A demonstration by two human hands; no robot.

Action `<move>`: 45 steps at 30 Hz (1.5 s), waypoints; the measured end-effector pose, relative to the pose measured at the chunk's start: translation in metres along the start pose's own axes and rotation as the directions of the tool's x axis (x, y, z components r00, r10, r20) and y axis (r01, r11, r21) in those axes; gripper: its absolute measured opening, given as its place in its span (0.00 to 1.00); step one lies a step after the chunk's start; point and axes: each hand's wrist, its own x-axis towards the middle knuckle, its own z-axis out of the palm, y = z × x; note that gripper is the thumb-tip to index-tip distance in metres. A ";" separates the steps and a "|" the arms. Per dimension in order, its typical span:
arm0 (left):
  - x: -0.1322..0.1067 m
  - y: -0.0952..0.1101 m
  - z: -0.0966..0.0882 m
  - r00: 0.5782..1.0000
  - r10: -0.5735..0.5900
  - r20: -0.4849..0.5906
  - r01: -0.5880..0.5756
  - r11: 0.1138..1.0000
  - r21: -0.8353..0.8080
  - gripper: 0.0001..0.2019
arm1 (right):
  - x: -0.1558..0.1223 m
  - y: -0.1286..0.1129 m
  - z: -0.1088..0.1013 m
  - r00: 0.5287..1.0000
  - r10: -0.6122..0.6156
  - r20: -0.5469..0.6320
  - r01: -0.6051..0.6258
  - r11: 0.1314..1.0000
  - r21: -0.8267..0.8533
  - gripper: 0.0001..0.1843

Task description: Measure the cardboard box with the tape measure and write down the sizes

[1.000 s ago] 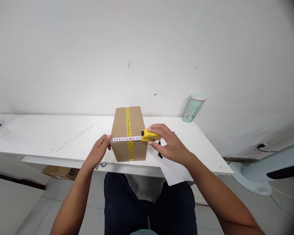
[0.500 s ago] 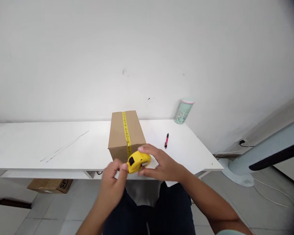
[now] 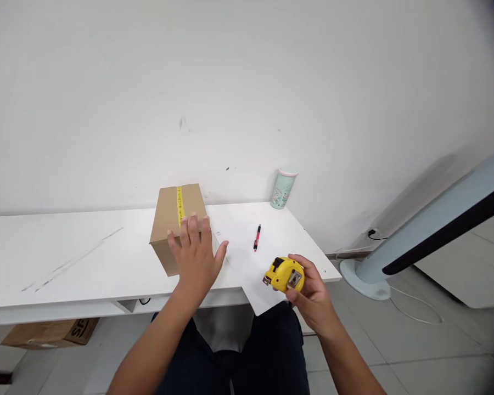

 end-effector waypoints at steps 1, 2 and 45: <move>0.006 -0.003 0.007 1.000 -0.010 0.015 0.010 1.000 0.013 0.29 | 0.002 0.002 0.000 1.000 0.008 0.009 -0.008 1.000 0.013 0.31; 0.011 -0.007 0.014 0.999 -0.016 0.037 0.015 1.000 0.026 0.27 | 0.004 0.003 0.001 1.000 0.010 0.011 -0.011 1.000 0.027 0.31; -0.032 -0.080 -0.126 0.892 -0.069 0.447 0.234 0.917 -0.324 0.16 | 0.090 -0.051 0.143 0.673 -0.304 0.674 0.585 0.776 -0.235 0.30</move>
